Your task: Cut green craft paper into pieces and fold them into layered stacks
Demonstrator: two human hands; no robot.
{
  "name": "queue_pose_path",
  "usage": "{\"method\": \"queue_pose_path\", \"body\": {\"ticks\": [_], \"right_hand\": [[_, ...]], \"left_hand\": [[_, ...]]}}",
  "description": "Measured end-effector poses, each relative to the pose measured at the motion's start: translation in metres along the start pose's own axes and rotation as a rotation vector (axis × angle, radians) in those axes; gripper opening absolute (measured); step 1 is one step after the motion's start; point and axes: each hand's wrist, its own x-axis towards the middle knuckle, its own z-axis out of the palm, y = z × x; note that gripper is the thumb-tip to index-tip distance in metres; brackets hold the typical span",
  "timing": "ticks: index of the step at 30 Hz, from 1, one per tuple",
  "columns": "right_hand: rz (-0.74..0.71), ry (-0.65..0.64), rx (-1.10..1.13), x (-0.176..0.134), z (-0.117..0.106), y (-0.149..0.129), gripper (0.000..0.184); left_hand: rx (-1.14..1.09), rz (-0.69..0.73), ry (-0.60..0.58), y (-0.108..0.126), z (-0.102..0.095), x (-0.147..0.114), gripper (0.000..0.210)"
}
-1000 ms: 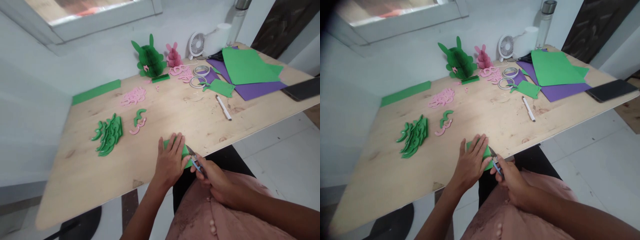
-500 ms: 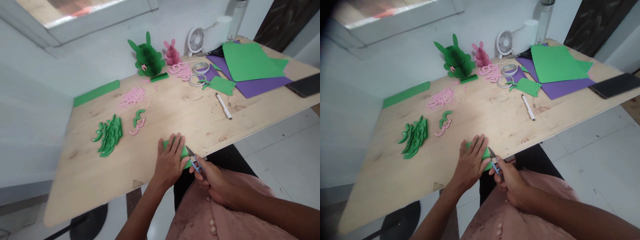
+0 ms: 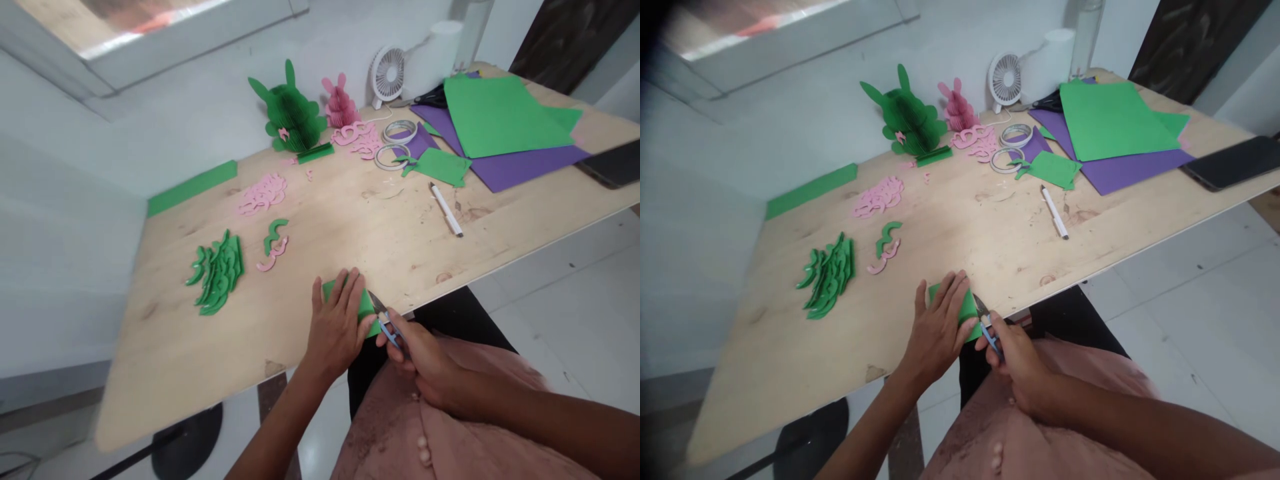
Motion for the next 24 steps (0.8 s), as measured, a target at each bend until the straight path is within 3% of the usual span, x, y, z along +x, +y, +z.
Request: {"method": "queue_pose_path", "body": {"ticks": [24], "right_hand": [[-0.104, 0.080, -0.236, -0.0043, 0.0022, 0.0015, 0.047]], "left_hand": [[0.062, 0.070, -0.040, -0.0028, -0.0002, -0.0068, 0.056]]}}
